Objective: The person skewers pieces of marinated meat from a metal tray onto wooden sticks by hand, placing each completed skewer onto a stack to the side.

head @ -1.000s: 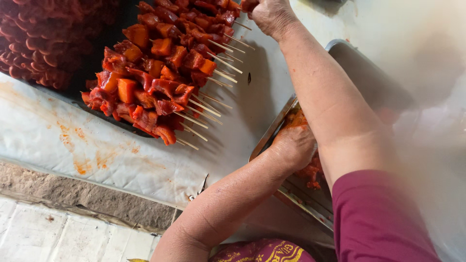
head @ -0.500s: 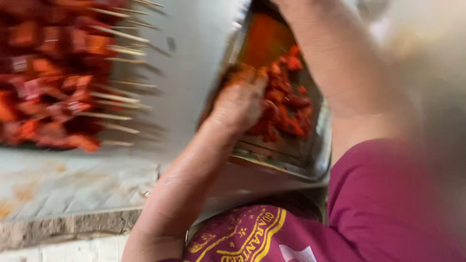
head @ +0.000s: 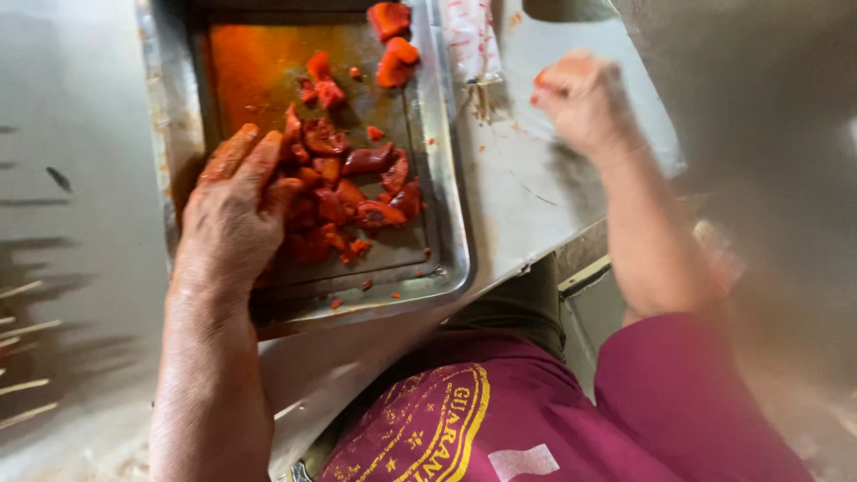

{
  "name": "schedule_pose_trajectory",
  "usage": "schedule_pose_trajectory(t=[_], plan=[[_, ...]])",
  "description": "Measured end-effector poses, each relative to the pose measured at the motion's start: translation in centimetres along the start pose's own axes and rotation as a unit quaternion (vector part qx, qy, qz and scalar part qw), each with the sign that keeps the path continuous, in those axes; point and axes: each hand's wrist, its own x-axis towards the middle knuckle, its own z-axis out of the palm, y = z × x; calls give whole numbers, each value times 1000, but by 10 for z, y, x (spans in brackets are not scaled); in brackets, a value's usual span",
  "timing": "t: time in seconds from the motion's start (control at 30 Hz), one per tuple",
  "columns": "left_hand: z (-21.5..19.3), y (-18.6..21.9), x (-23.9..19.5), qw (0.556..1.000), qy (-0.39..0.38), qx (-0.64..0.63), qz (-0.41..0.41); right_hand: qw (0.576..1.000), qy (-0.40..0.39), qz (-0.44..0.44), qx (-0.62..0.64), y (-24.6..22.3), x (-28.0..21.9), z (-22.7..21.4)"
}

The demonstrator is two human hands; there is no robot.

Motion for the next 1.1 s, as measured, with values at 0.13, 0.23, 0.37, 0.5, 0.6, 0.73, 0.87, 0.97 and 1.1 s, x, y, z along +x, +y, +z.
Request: schedule_pose_trajectory(t=[0.13, 0.23, 0.37, 0.5, 0.6, 0.73, 0.87, 0.97, 1.1], plan=[[3, 8, 5, 999, -17, 45, 12, 999, -5, -2, 41, -19, -27, 30], [3, 22, 15, 996, -35, 72, 24, 1000, -18, -17, -7, -28, -15, 49], [0, 43, 27, 987, -105, 119, -24, 990, -29, -44, -127, -23, 3, 73], [-4, 49, 32, 978, -135, 144, -65, 990, -69, -16, -120, -16, -3, 78], [2, 38, 29, 981, -106, 158, -45, 995, -55, -16, -81, -16, -14, 66], [19, 22, 28, 982, -74, 166, -49, 999, 0, 44, -6, -3, 19, 53], [30, 22, 26, 986, -28, 166, -16, 978, 67, 196, 26, -1, 89, 69], [31, 21, 21, 985, -16, 171, -13, 959, 86, 268, 34, 10, 111, 86], [34, 17, 21, 987, -1, 161, -1, 939, 160, 299, 51, 30, 112, 100]])
